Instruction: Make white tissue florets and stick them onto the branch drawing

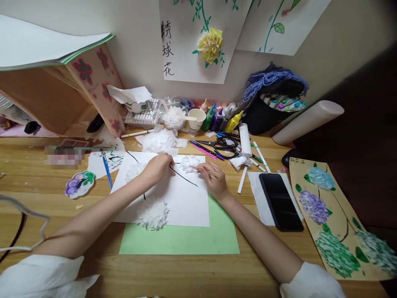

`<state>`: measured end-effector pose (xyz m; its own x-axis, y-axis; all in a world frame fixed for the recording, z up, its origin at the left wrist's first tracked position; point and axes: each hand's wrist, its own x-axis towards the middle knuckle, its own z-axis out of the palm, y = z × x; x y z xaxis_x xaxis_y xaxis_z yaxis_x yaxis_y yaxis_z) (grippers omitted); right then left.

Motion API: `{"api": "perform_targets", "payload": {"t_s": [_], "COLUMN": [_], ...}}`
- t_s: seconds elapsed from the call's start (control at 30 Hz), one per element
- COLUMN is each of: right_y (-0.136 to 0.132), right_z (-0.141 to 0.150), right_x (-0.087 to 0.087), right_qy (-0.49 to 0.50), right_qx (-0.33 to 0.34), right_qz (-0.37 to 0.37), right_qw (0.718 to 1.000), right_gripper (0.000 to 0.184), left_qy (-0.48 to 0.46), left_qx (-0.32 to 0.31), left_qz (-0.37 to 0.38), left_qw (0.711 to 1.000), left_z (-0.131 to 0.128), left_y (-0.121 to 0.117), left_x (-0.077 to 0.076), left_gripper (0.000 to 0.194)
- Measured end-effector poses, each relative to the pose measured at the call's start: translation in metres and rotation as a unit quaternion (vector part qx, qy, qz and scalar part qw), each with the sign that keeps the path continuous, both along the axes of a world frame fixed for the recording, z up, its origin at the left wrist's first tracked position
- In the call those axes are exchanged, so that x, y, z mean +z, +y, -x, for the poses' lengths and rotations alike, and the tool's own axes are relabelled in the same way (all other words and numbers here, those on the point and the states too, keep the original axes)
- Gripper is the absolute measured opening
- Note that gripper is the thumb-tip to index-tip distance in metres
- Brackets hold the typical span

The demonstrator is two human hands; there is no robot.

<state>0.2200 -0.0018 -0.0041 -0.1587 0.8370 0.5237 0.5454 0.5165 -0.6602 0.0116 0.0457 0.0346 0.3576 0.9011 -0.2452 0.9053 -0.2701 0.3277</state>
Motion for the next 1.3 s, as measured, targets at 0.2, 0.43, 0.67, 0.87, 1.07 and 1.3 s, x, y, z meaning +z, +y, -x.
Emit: {"api": "perform_targets", "payload": {"t_s": [0.2,0.43,0.67,0.87,1.07,1.3], "right_y": [0.020,0.041,0.005,-0.009,-0.003,0.003], "right_z": [0.017,0.017,-0.006,-0.006,-0.001,-0.002], "right_x": [0.016,0.035,0.026,0.009,0.001,0.000], "right_qy": [0.001,0.061,0.106,-0.009,-0.038,-0.040], "right_qx": [-0.072,-0.077,-0.011,0.041,0.040,0.015], "right_qz": [0.109,0.193,0.087,-0.043,-0.074,-0.031], "right_qw": [0.991,0.976,0.991,0.998,0.996,0.999], "right_gripper": [0.035,0.038,0.035,0.022,0.019,0.023], "left_qy": [0.017,0.048,0.056,0.059,0.054,0.048], "left_qx": [-0.021,-0.031,-0.035,-0.043,-0.042,-0.045], "left_qz": [0.014,0.031,0.043,0.041,0.039,0.042], "left_qw": [1.000,0.998,0.997,0.997,0.997,0.997], "left_z": [-0.002,-0.005,-0.006,-0.005,-0.005,-0.004], "left_y": [0.007,0.012,0.015,0.015,0.015,0.015], "left_x": [-0.003,0.000,-0.001,-0.002,-0.003,-0.002], "left_gripper": [0.025,0.026,0.024,0.025,0.024,0.024]}}
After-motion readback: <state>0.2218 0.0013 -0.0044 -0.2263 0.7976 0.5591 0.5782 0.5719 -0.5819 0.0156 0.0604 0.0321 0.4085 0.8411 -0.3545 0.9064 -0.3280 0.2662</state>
